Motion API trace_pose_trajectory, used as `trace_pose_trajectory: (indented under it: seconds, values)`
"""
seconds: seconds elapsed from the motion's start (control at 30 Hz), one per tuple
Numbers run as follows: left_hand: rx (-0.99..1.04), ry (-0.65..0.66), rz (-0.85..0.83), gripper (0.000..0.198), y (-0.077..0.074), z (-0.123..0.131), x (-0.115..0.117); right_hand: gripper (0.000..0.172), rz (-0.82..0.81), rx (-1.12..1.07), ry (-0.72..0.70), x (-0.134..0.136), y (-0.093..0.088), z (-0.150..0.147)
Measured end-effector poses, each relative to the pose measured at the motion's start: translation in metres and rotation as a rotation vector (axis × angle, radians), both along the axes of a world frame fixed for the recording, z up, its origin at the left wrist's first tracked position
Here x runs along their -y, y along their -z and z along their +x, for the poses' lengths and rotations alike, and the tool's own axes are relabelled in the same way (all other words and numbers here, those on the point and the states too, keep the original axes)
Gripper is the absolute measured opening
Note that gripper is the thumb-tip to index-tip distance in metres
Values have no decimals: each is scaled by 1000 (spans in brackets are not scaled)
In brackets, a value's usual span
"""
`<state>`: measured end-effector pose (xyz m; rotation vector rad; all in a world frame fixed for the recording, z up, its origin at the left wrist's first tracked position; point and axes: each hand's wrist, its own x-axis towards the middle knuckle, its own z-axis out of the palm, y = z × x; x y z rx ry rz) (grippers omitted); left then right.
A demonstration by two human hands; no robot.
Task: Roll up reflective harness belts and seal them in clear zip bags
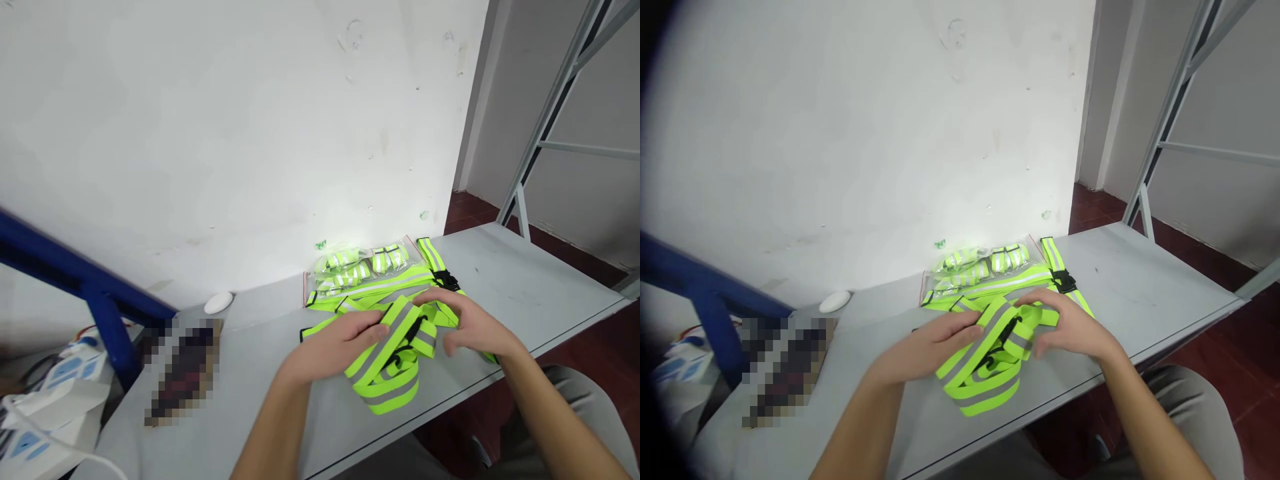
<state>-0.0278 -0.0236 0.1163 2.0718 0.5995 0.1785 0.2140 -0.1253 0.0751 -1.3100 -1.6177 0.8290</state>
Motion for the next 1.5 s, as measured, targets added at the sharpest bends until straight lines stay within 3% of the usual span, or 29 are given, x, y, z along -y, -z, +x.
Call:
trace_pose_trajectory:
  seconds: [0.1,0.2,0.33,0.47,0.53,0.67,0.73,0.87,0.93,1.0,1.07,1.1,1.13,1.17,1.23,1.3,1.4,1.5]
  values:
    - [-61,13,111,37,-29,-16,-11,29,-19,81,-60,-13,-25,-12]
    - [-114,-29,184,39,-51,-28,-19,18,32,147,-16,-19,-40,-34]
    - [-132,-104,245,41,-75,-40,-24,25,120,99,100,-17,-44,-54]
    - [-155,-135,274,41,-97,-47,-27,53,-104,-140,-15,-21,-39,-49]
    - [-178,-125,294,39,-106,-46,-29,57,-113,-158,2,-28,-42,-45]
    - [-263,-31,364,33,-117,-33,-33,56,61,-17,21,-46,-72,-46]
    - [-294,-2,397,31,-120,-24,-32,56,44,127,-53,-54,-92,-51]
    - [-290,-29,437,29,-124,-13,-28,37,-23,347,-113,-67,-119,-57]
    - [-145,-107,459,27,-118,-11,-28,33,-20,371,-118,-71,-121,-56]
    - [192,-369,489,30,-101,-9,-31,30,-12,335,-82,-72,-119,-54]
    - [653,-771,483,41,-71,-8,-35,27,-3,266,3,-73,-115,-53]
    - [834,-886,418,47,-53,-8,-36,28,5,217,54,-73,-113,-53]
    - [954,-892,302,53,-35,-9,-37,30,16,155,97,-75,-112,-52]
    - [991,-802,150,61,-17,-10,-37,32,29,74,127,-77,-111,-51]
    - [872,-509,-143,83,12,-13,-35,35,63,-119,130,-83,-111,-49]
    - [677,-229,-338,98,28,-17,-33,34,110,-263,95,-90,-114,-48]
    - [472,30,-474,94,30,-14,-31,31,184,-293,66,-98,-120,-49]
    - [439,109,-562,76,25,0,-25,30,225,-269,53,-102,-126,-54]
